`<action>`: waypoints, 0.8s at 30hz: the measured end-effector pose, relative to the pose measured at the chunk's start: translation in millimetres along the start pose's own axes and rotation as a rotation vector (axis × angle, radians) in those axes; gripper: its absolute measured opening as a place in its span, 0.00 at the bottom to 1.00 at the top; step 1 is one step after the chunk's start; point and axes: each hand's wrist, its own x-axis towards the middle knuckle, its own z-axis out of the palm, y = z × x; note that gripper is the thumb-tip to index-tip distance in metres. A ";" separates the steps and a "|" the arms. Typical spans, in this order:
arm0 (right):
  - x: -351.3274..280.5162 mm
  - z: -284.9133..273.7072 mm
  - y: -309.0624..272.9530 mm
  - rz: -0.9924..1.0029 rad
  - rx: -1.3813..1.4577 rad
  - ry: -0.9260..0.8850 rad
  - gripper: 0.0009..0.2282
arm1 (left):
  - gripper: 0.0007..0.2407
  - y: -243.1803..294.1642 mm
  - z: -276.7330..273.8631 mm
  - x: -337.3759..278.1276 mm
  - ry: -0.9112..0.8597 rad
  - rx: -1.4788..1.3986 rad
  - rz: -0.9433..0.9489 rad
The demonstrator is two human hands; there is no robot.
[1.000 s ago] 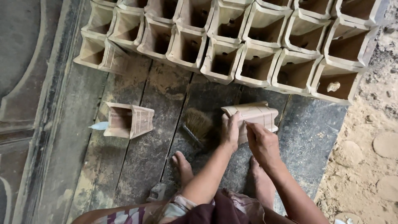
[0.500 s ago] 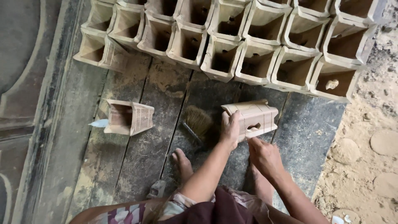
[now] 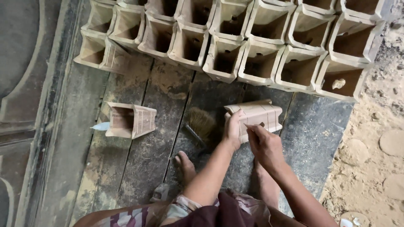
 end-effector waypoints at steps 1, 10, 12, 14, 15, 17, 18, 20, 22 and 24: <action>1.8 7.7 2.1 -0.001 0.002 -0.001 0.07 | 0.24 4.2 2.6 -3.0 0.002 0.000 0.001; 5.7 19.3 5.4 -0.166 -0.153 0.040 0.05 | 0.27 -3.7 5.7 -1.5 0.021 -0.078 0.055; 6.4 16.2 7.7 -0.170 -0.191 -0.042 0.04 | 0.26 3.8 7.4 -11.3 0.017 -0.024 0.070; 2.6 15.9 12.6 -0.168 -0.225 -0.068 0.03 | 0.26 2.2 7.0 -14.1 0.008 -0.001 0.088; 1.0 15.5 14.8 -0.168 -0.257 -0.093 0.03 | 0.26 1.7 6.9 -15.6 -0.002 0.022 0.107; -6.4 13.0 11.0 -0.175 -0.300 -0.107 0.04 | 0.25 6.5 7.2 -21.6 0.012 0.033 0.127; -10.4 11.3 9.4 -0.181 -0.341 -0.125 0.06 | 0.24 8.4 7.4 -24.9 0.030 0.043 0.145; -26.8 17.5 24.7 -0.134 -0.345 -0.199 0.06 | 0.23 17.2 8.9 -31.8 0.040 0.050 0.125; -44.0 23.7 42.2 -0.083 -0.352 -0.271 0.07 | 0.22 25.7 11.0 -40.3 0.045 0.057 0.103; -60.2 30.0 61.9 0.017 -0.277 -0.372 0.04 | 0.22 34.9 13.0 -50.3 0.040 0.077 0.102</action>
